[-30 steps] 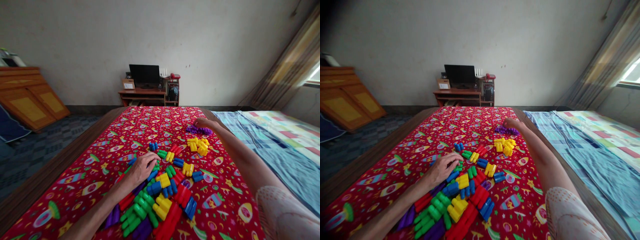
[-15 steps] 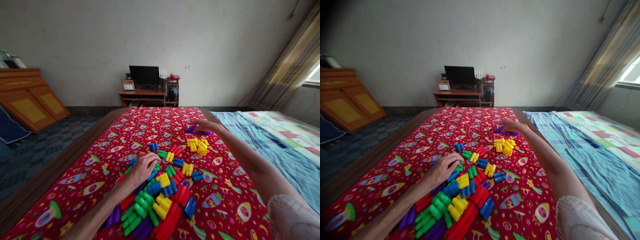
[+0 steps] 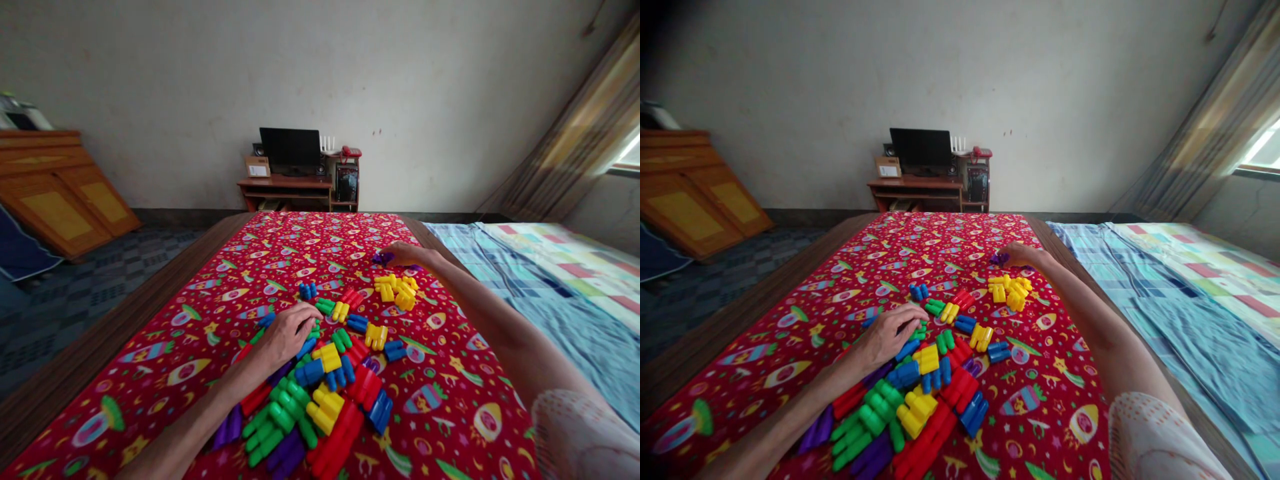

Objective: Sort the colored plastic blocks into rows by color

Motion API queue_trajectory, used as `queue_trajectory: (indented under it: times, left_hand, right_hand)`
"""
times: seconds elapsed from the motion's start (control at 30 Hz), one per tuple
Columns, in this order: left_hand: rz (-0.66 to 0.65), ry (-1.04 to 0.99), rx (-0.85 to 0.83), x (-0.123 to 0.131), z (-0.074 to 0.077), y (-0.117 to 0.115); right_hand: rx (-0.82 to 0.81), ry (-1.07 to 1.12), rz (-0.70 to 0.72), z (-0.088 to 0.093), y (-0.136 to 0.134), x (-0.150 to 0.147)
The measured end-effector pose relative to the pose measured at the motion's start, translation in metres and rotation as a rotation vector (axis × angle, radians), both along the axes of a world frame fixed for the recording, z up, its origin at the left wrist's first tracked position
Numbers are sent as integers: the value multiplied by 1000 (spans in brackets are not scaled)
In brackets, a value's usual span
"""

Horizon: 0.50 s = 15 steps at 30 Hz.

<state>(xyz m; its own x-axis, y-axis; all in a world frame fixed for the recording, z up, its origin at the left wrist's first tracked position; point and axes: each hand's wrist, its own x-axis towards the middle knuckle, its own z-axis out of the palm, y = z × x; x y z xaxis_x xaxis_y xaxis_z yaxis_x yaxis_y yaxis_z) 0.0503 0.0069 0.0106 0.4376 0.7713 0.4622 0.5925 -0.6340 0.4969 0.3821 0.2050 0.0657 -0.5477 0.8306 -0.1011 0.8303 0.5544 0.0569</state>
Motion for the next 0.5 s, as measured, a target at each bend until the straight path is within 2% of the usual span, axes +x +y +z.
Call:
queue_trajectory:
  times: [0.2,0.5]
  left_hand:
    - [-12,5,14,0,0,0]
    - [-16,-11,16,0,-1,1]
  right_hand:
    - [41,-91,-30,-1,-6,-5]
    - [48,-36,-22,-3,-7,2]
